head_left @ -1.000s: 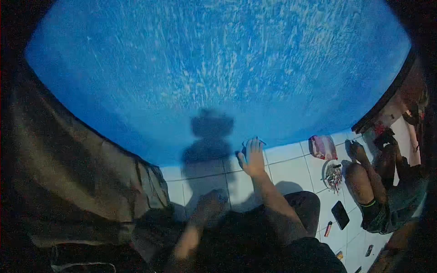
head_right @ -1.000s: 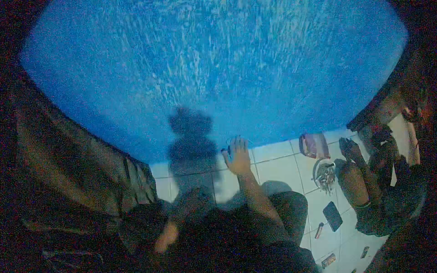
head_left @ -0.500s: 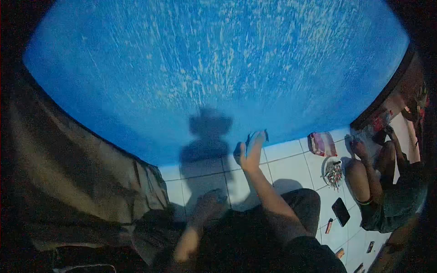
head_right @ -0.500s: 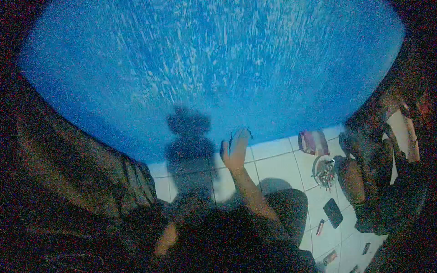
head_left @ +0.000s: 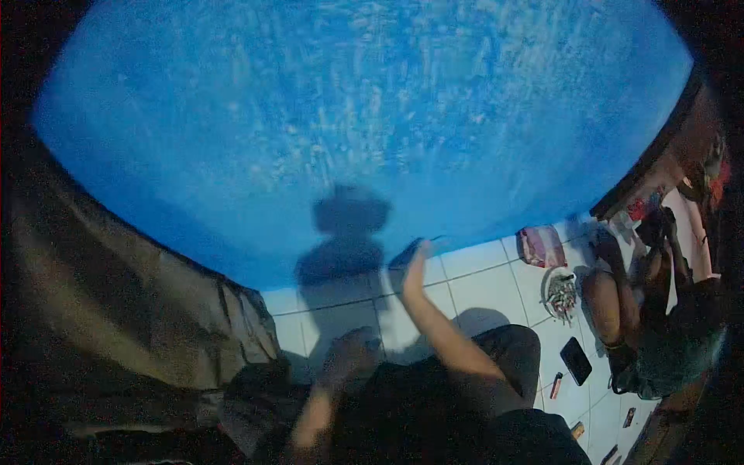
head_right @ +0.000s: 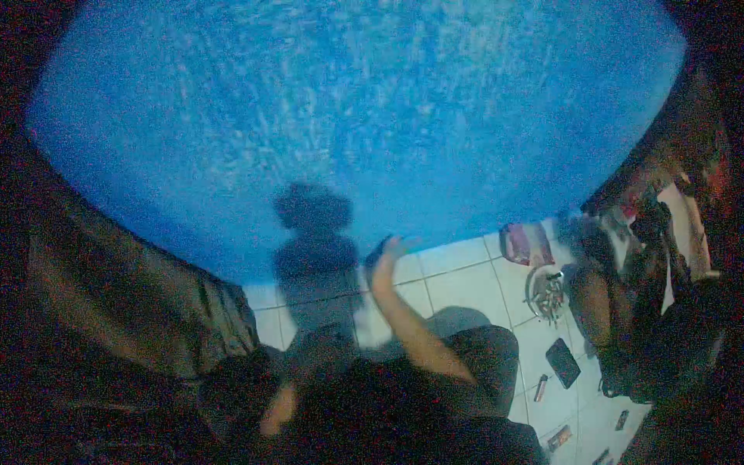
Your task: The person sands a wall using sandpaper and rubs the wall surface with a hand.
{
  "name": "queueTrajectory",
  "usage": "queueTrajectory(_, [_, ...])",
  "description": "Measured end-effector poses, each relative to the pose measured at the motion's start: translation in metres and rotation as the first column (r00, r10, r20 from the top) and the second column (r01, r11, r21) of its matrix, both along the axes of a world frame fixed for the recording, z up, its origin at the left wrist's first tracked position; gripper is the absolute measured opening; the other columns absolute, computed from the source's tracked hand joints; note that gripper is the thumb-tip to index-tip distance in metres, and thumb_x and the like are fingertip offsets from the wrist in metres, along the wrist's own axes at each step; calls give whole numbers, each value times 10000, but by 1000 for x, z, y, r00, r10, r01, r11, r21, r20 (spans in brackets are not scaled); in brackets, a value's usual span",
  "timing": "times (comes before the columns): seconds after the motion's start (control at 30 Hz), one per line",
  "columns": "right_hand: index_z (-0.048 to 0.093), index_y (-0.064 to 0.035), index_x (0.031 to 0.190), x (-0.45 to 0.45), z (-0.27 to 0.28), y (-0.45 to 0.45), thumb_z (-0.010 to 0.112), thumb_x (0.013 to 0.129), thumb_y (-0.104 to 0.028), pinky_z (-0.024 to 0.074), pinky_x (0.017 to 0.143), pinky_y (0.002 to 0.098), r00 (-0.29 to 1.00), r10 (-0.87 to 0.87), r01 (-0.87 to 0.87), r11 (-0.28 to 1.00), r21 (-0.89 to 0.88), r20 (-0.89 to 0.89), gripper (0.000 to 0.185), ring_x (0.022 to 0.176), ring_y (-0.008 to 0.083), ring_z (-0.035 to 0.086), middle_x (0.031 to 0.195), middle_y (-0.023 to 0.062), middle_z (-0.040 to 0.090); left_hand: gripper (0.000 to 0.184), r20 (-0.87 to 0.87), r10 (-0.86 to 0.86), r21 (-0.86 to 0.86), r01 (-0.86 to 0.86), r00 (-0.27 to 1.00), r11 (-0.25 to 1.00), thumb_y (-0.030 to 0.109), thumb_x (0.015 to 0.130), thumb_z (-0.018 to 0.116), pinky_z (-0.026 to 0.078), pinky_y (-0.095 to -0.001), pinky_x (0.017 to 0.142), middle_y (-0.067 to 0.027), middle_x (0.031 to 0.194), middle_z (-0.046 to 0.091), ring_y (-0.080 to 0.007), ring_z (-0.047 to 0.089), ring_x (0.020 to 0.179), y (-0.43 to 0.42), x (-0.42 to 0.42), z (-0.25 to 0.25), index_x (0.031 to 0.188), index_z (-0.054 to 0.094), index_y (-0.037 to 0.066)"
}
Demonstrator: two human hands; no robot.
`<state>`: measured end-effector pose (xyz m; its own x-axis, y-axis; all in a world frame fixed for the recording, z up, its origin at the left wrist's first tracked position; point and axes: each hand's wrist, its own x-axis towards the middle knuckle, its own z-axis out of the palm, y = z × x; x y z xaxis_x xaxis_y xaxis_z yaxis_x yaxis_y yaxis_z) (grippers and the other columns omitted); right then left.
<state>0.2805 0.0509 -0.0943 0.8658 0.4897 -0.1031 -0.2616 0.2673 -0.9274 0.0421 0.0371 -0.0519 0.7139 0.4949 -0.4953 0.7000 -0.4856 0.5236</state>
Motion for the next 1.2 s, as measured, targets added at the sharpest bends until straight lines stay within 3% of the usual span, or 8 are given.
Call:
queueTrajectory(0.23, [-33, -55, 1544, 41, 37, -18, 389, 1021, -473, 91, 1193, 434, 874, -366, 429, 890, -152, 321, 791, 1467, 357, 108, 1610, 190, -12, 546, -2, 29, 22, -29, 1000, 999, 419, 897, 610, 405, -508, 1037, -201, 1315, 551, -385, 526, 1216, 6, -2, -4, 1318, 537, 80])
queueTrajectory(0.4, [63, 0, 1536, 95, 64, -47, 367, 1024, -481, 123, 1186, 447, 952, -228, 297, 854, 428, -206, 766, 1406, 368, 239, 1570, 211, 156, 559, 0, 26, 34, -26, 1000, 999, 436, 898, 599, 409, -510, 1033, -207, 1314, 546, -392, 523, 1215, 5, -1, -13, 1320, 532, 75])
queueTrajectory(0.53, [46, 8, 1532, 50, 55, -21, 353, 1033, -469, 169, 1175, 421, 863, -360, 486, 784, -387, 354, 755, 1445, 343, 189, 1586, 183, 174, 570, -10, -5, 25, 5, 1000, 1000, 449, 900, 591, 412, -511, 1031, -211, 1314, 542, -397, 520, 1215, 4, 2, -20, 1321, 528, 71])
queueTrajectory(0.7, [133, 15, 1523, 83, 12, -10, 320, 1028, -509, 212, 1160, 429, 813, -546, 567, 822, -61, 202, 744, 1419, 347, 258, 1565, 176, 238, 584, 16, 2, 71, -3, 1000, 997, 465, 902, 580, 415, -513, 1027, -217, 1313, 538, -403, 517, 1214, 5, -9, -44, 1323, 523, 65])
queueTrajectory(0.77, [252, 27, 1487, 106, 60, -44, 302, 1016, -563, 262, 1134, 427, 960, -120, 239, 820, 520, -252, 757, 1342, 321, 370, 1500, 157, 357, 589, 34, 26, 104, -30, 999, 994, 472, 903, 576, 417, -514, 1026, -220, 1313, 536, -406, 515, 1213, 5, -18, -63, 1324, 522, 63])
queueTrajectory(0.87, [325, 23, 1452, 110, 62, -51, 312, 1001, -601, 300, 1109, 427, 949, -293, 315, 881, 353, -116, 770, 1269, 299, 437, 1431, 129, 437, 591, 7, 27, 136, -28, 1000, 990, 458, 903, 575, 428, -517, 1010, -221, 1308, 540, -415, 536, 1184, -3, -12, -67, 1326, 515, 49])
queueTrajectory(0.97, [-87, -54, 1537, 66, 41, -28, 370, 1039, -419, 116, 1188, 400, 913, -339, 371, 922, -115, 227, 768, 1457, 310, 119, 1603, 189, 24, 573, -64, 13, -35, -15, 998, 999, 418, 897, 591, 450, -514, 979, -220, 1281, 558, -406, 566, 1141, -4, 9, -10, 1316, 515, 35])
queueTrajectory(1.2, [88, -38, 1541, 83, 42, -30, 299, 990, -619, 180, 1169, 402, 944, -331, 328, 932, 156, -8, 828, 1424, 304, 230, 1585, 160, 169, 482, 142, 148, -302, -100, 979, 948, 331, 864, 646, 500, -467, 913, -204, 1124, 646, -343, 632, 1047, -6, -16, -8, 1230, 574, 27])
